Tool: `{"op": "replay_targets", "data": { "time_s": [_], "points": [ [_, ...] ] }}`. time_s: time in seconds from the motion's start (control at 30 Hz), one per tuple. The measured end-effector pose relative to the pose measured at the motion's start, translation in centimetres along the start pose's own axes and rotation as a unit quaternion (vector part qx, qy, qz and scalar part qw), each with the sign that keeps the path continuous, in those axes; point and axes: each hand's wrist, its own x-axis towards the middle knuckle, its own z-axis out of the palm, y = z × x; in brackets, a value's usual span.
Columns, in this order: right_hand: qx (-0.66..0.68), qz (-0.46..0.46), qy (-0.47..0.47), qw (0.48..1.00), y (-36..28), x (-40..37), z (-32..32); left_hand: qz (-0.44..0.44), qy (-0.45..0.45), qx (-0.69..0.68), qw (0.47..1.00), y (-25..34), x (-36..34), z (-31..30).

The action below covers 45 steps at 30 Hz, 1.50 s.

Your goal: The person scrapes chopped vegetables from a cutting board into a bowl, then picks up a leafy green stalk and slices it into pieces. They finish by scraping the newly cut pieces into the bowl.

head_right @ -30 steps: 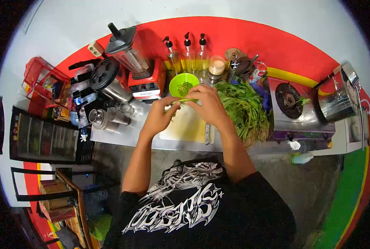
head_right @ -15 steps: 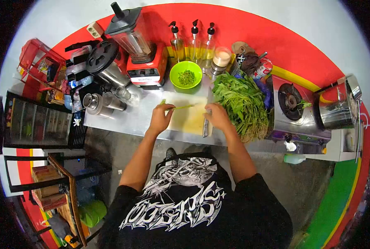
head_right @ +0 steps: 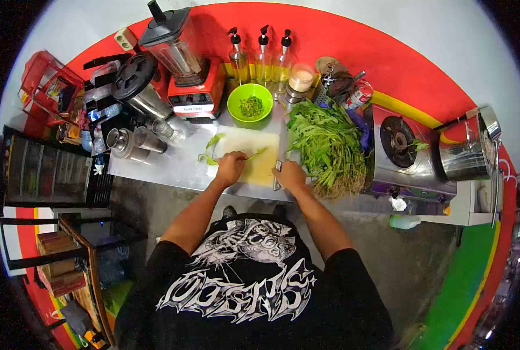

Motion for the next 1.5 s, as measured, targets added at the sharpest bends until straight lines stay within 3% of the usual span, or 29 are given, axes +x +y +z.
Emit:
{"op": "replay_targets", "data": {
  "time_s": [0.23, 0.43, 0.6, 0.7, 0.83, 1.1, 1.2, 1.3, 1.5],
  "points": [
    [-0.011, 0.041, -0.045, 0.998, 0.0, -1.4, -1.3, -0.012, 0.028, 0.021, 0.999, -1.5, -0.6, 2.2],
    [-0.022, 0.001, -0.005, 1.000, 2.3, -1.7, -0.2, -0.017, 0.035, 0.021, 0.999, 0.3, 0.2, 2.0],
    [0.087, -0.044, 0.063, 0.993, 5.9, -1.6, 1.7, -0.014, 0.055, 0.017, 0.998, 0.4, 1.2, 2.7],
    [0.115, -0.006, 0.016, 0.993, 4.3, -3.1, -0.9, -0.004, 0.061, -0.012, 0.998, 0.4, 1.0, 2.6],
    [0.090, -0.081, 0.016, 0.992, 4.3, -3.4, -1.2, -0.022, 0.055, -0.030, 0.998, 0.7, 1.0, 2.5],
    [0.170, -0.106, -0.028, 0.979, 2.7, -2.6, -1.4, -0.019, 0.035, 0.023, 0.999, 1.1, 1.0, 2.3],
    [0.162, -0.140, -0.010, 0.977, 2.5, -2.0, -0.7, 0.015, 0.067, 0.001, 0.998, 1.0, 1.1, 2.7],
    [0.124, -0.162, 0.011, 0.979, 2.2, -1.6, -0.3, -0.020, 0.066, 0.015, 0.998, 1.2, 1.3, 2.7],
    [0.019, -0.112, -0.021, 0.993, 0.3, -1.8, -1.1, -0.018, 0.053, 0.005, 0.998, 1.4, 1.2, 2.6]
  ]
}}
